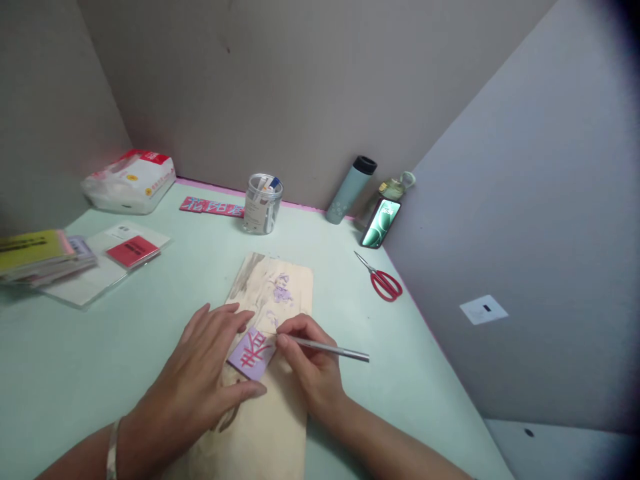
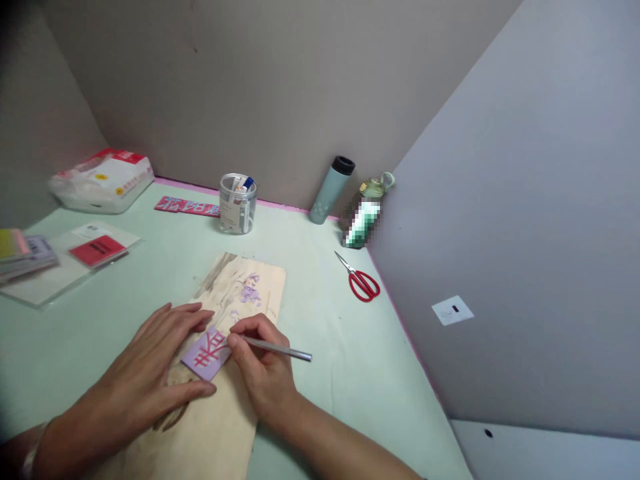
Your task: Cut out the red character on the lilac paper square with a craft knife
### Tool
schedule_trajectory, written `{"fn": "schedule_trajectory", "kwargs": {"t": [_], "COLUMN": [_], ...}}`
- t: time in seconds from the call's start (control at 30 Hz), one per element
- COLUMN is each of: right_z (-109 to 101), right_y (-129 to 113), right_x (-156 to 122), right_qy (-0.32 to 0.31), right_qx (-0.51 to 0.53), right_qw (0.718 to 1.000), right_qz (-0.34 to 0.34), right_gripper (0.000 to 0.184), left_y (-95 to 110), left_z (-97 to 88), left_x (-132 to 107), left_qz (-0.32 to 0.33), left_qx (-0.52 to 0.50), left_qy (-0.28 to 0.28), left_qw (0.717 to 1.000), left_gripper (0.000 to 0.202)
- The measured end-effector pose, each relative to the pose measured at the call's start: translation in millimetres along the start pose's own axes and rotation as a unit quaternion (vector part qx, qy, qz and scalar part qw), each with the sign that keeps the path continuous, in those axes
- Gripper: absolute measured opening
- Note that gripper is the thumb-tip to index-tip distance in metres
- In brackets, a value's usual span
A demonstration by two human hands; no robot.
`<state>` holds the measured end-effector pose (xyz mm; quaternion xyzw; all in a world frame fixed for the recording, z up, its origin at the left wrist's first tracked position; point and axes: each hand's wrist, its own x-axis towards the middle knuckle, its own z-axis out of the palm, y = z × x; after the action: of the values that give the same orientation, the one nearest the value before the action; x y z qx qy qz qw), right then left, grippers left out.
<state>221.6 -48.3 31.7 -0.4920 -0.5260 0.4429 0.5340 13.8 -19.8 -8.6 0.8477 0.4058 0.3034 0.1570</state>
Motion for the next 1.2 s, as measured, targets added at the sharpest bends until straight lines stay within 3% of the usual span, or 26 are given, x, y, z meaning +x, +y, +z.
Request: {"fn": "schedule_trajectory", "kwargs": {"t": [0.13, 0.27, 0.67, 1.2], "right_z": [0.8, 0.4, 0.3, 0.3], "right_y": [0.8, 2.9, 9.9, 11.3], "right_x": [0.5, 2.7, 2.9, 3.7], "right_qy": [0.012, 0.027, 0.018, -0.005], "right_qx": [-0.032, -0.056, -0.098, -0.145], "right_qw": [0.999, 0.998, 0.994, 0.987], "right_qz": [0.000, -0.012, -0.039, -0.064], "right_gripper": [0.016, 0.019, 0.023, 0.024], "left_y": [4.7, 1.5, -6.4, -8.2], "left_z": [2.9, -0.7, -3.3, -0.1], "left_x": [1.0, -0.5, 0.5, 0.5], "left_qz": [0.031, 0.034, 0.005, 0.008], "left_qx": [0.045, 0.038, -0.036, -0.043], "left_qy": [0.025, -0.013, -0.055, -0.043], "left_qw": [0.998, 0.999, 0.998, 0.998], "left_gripper": [0.054, 0.064, 0.043, 0.041]}}
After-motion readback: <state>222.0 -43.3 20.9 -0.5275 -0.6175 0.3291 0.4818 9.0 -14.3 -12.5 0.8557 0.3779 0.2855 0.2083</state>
